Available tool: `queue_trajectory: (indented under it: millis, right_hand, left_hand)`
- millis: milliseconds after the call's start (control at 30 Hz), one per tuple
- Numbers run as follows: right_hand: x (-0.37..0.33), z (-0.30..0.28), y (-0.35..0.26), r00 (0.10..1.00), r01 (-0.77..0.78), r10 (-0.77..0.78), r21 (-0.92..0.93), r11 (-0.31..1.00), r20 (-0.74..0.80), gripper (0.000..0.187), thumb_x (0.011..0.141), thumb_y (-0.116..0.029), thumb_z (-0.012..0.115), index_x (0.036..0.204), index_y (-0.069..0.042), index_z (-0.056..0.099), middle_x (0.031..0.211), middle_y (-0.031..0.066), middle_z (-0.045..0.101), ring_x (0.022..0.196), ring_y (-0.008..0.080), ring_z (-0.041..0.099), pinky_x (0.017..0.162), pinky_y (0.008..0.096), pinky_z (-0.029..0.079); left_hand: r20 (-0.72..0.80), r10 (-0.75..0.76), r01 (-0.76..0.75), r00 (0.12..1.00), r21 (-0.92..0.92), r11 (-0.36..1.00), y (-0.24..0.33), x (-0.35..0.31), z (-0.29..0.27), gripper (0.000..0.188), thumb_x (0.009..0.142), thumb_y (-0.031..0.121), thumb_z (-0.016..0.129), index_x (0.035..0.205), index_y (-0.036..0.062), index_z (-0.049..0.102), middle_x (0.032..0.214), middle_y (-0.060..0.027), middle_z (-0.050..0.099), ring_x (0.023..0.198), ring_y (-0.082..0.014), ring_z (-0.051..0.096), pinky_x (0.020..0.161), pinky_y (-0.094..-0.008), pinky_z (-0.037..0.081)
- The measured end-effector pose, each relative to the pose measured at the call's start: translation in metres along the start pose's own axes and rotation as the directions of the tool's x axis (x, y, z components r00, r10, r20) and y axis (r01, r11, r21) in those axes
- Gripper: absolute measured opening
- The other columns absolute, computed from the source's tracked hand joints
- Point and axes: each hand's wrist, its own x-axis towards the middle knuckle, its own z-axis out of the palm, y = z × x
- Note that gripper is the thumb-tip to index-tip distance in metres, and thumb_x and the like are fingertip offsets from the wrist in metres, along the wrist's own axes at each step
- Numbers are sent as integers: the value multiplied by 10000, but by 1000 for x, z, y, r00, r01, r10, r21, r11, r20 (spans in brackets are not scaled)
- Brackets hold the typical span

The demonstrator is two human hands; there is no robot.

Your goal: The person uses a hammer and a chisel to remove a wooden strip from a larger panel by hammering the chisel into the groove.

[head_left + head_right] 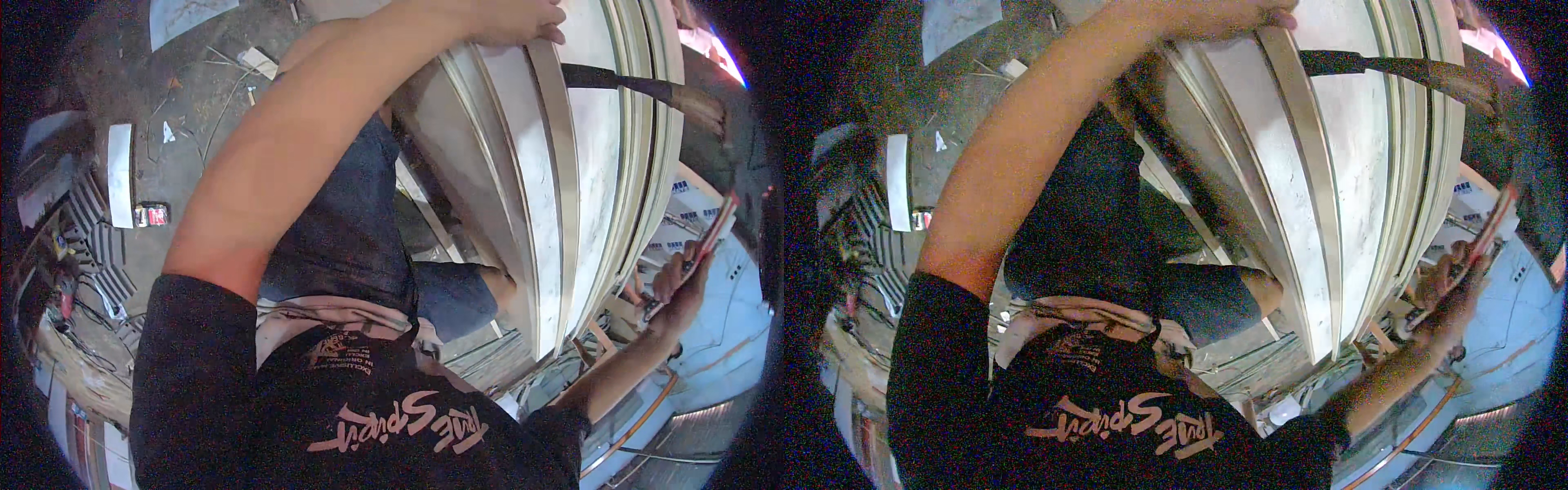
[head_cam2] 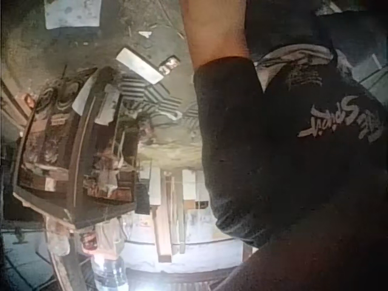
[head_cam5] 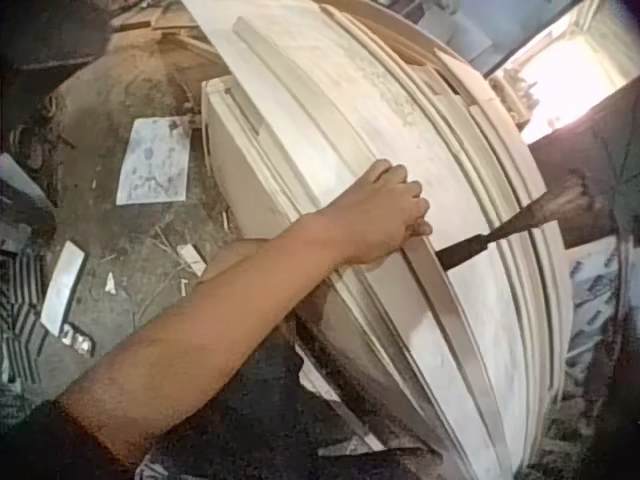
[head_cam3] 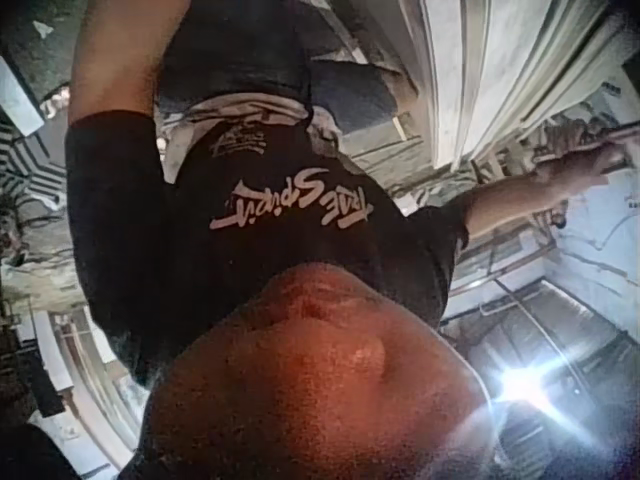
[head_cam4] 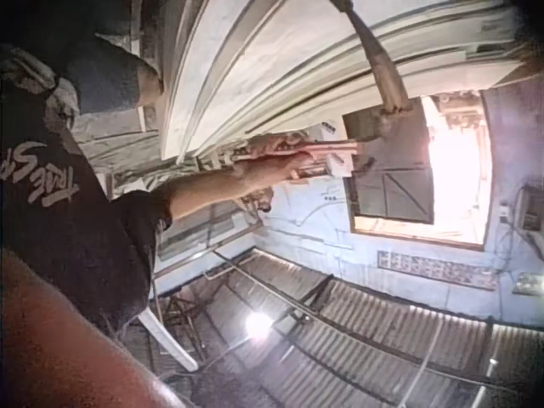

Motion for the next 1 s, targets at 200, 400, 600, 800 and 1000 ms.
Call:
queue_trajectory:
  millis: [200,400,600,800,1000]
  right_hand:
    - [0,22,65,935,-152,173,92,984,-311,388,1054,-470,372,907,-128,482,501,-33,355,339,76,271,319,248,225]
    - [-17,4,105,932,-280,301,129,951,-200,414,1031,-528,395,929,-147,518,520,-23,385,345,94,297,318,258,232]
    - [-13,11,127,845,-236,58,-273,933,-532,428,999,-512,509,933,-91,559,559,-35,407,398,58,343,357,218,247]
    - [37,-21,156,837,-73,-431,-850,522,-337,429,877,-423,725,860,2,670,555,25,498,515,138,461,501,312,359]
    - [54,8,146,850,-369,-172,-794,483,-499,473,805,-472,767,945,-29,681,827,161,676,797,300,668,745,389,512]
  left_hand:
    - [139,-107,84,985,161,983,6,14,1,399,994,327,488,911,26,736,995,-132,682,1080,-298,555,1016,-444,345]
    - [24,-60,56,998,120,991,1,11,4,404,1001,314,476,901,22,736,975,-141,680,1071,-312,553,1014,-460,345]
    - [43,-34,32,999,44,999,3,12,3,334,994,298,497,984,16,676,1039,-151,623,1102,-321,511,1026,-481,323]
    - [198,-124,131,972,-22,991,15,7,-14,289,1017,291,452,1017,64,631,1010,-126,563,1065,-296,479,1057,-472,266]
    - [11,-79,74,997,254,964,18,4,-7,354,1007,323,378,1018,124,670,1096,-60,641,1132,-265,541,1067,-488,282]
